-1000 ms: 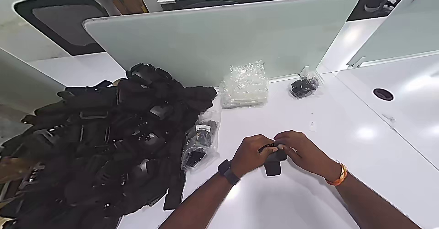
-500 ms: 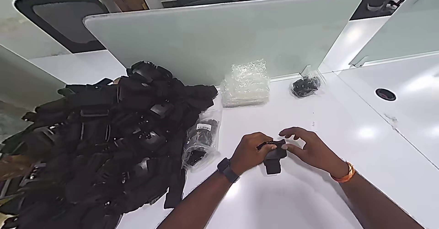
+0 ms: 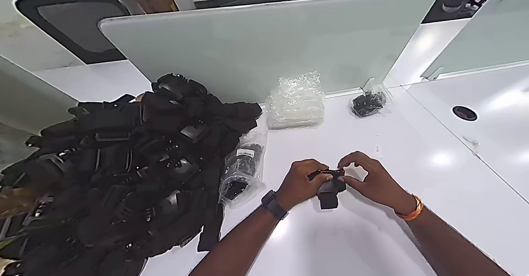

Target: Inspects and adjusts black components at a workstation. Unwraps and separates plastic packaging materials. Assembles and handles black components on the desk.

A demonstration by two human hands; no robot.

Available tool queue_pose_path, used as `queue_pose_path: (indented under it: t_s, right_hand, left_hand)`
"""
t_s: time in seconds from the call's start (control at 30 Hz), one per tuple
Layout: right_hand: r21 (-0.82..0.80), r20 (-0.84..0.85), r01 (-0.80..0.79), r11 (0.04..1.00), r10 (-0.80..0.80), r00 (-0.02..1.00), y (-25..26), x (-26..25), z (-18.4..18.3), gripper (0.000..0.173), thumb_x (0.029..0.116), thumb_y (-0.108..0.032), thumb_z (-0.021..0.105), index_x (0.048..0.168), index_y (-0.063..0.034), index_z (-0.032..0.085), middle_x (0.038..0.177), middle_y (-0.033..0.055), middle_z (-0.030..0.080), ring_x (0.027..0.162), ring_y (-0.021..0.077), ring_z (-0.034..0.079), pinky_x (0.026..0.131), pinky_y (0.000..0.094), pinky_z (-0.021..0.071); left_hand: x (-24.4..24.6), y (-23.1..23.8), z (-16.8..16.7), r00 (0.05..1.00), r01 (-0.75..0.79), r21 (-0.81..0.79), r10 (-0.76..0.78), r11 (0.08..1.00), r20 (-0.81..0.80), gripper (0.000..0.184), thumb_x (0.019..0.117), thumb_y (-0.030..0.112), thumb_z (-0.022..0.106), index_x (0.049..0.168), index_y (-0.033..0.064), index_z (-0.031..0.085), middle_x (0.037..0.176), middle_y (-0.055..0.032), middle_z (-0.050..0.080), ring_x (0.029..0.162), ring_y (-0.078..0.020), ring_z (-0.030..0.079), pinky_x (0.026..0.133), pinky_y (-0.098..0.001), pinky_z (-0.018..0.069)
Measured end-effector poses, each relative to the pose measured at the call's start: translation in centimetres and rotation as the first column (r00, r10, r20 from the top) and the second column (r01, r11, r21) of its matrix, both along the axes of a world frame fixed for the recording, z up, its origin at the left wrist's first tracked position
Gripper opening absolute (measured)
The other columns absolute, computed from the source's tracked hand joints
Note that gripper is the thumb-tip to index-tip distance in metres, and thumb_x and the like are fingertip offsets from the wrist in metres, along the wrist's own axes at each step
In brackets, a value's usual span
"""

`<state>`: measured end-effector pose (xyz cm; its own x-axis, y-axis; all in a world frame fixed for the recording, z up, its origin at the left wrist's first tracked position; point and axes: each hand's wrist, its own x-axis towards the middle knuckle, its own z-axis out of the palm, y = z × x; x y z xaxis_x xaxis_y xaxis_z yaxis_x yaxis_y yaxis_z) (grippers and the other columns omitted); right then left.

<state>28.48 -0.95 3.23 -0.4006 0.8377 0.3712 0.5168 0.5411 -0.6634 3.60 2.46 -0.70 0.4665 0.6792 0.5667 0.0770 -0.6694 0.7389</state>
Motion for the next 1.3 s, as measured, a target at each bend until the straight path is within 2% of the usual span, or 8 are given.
queue_pose_path:
  t_s: [0.17,0.53,0.7,0.83,0.97,1.1,1.2,1.3]
  right_hand:
    - [-0.036,0.032,-0.023,0.999,0.024,0.999,0.2,0.3,-0.1,0.029,0.1036,-0.032,0.059,0.12,-0.01,0.069,0.111,0.0001,0.073,0.106,0.0076,0.067,0.096,0.0339,0.0539]
    - [0.008,0.016,-0.08,0.997,0.08,0.997,0.4,0.3,-0.8,0.025,0.1028,-0.028,0.061,0.113,-0.0084,0.073,0.105,0.004,0.073,0.096,0.0095,0.067,0.086,0.031,0.0544]
    - [0.129,-0.058,-0.154,0.98,0.163,0.985,0.9,0.5,-1.1,0.005,0.0952,-0.009,0.065,0.096,-0.0084,0.07,0.104,0.0041,0.07,0.106,0.0126,0.063,0.096,0.0312,0.0519]
    - [0.004,0.0,-0.142,0.99,0.142,0.99,1.0,1.0,-0.5,0.039,0.0973,-0.028,0.064,0.127,-0.004,0.063,0.121,0.0107,0.065,0.104,0.0139,0.061,0.086,0.03,0.0521]
    - [-0.003,-0.001,-0.076,0.997,0.076,0.997,0.5,0.2,-1.2,0.023,0.1035,-0.023,0.059,0.108,-0.0059,0.074,0.102,0.0053,0.074,0.09,0.0063,0.066,0.079,0.024,0.0538]
    - [-0.07,-0.084,-0.13,0.989,0.124,0.989,0.7,0.1,-0.9,0.027,0.0965,-0.018,0.068,0.119,-0.0036,0.064,0.125,0.0095,0.065,0.112,0.0142,0.063,0.091,0.0306,0.0552]
    - [-0.155,-0.024,-0.031,0.987,0.027,0.999,0.6,-0.1,-1.2,0.036,0.1034,-0.032,0.06,0.127,-0.0046,0.065,0.109,0.0047,0.071,0.092,0.0079,0.066,0.081,0.0261,0.0552]
    - [-0.135,-0.104,-0.054,0.989,0.04,0.994,0.4,-0.5,-1.5,0.02,0.1003,-0.017,0.062,0.113,-0.0026,0.068,0.095,0.0033,0.07,0.081,0.0055,0.063,0.073,0.0231,0.0536]
  left_hand:
    - [0.0,0.1,0.0,1.0,-0.002,-0.01,0.002,1.0,0.008,0.022,0.0966,0.019,0.072,0.102,-0.0017,0.076,0.096,-0.0115,0.075,0.09,-0.0118,0.071,0.085,-0.0265,0.0586]
    - [-0.1,0.2,-0.1,1.0,0.026,-0.027,-0.025,0.999,0.009,0.021,0.0961,0.018,0.072,0.102,-0.002,0.076,0.096,-0.0115,0.075,0.09,-0.0108,0.071,0.086,-0.0258,0.0584]
    - [-0.4,0.2,0.8,0.991,0.131,-0.515,-0.123,0.847,0.05,0.016,0.0951,0.014,0.072,0.103,-0.0004,0.074,0.087,-0.0036,0.074,0.072,-0.0043,0.067,0.069,-0.0232,0.0576]
    - [-0.7,0.3,1.2,0.994,0.109,-0.579,-0.101,0.808,0.047,0.016,0.0952,0.013,0.071,0.103,-0.0007,0.073,0.086,-0.0036,0.074,0.071,-0.0049,0.067,0.069,-0.0237,0.0584]
    - [-0.6,0.2,1.1,0.996,0.084,-0.563,-0.082,0.823,0.028,0.019,0.0947,0.015,0.072,0.105,-0.001,0.072,0.086,-0.004,0.074,0.07,-0.0046,0.067,0.068,-0.0232,0.0582]
    - [-0.6,0.3,0.8,0.998,0.058,-0.537,-0.042,0.841,0.042,0.019,0.0948,0.016,0.073,0.105,-0.0003,0.073,0.088,-0.0043,0.074,0.069,-0.0051,0.067,0.067,-0.0233,0.0583]
    - [-0.5,0.2,0.9,0.998,0.059,-0.54,-0.032,0.84,0.059,0.019,0.0947,0.014,0.073,0.105,-0.0013,0.072,0.087,-0.005,0.074,0.07,-0.0061,0.067,0.068,-0.0246,0.0589]
    - [-0.5,0.1,0.9,0.998,0.053,-0.53,-0.03,0.847,0.052,0.018,0.0945,0.014,0.073,0.105,-0.0008,0.073,0.088,-0.0042,0.074,0.071,-0.0052,0.067,0.069,-0.0234,0.058]
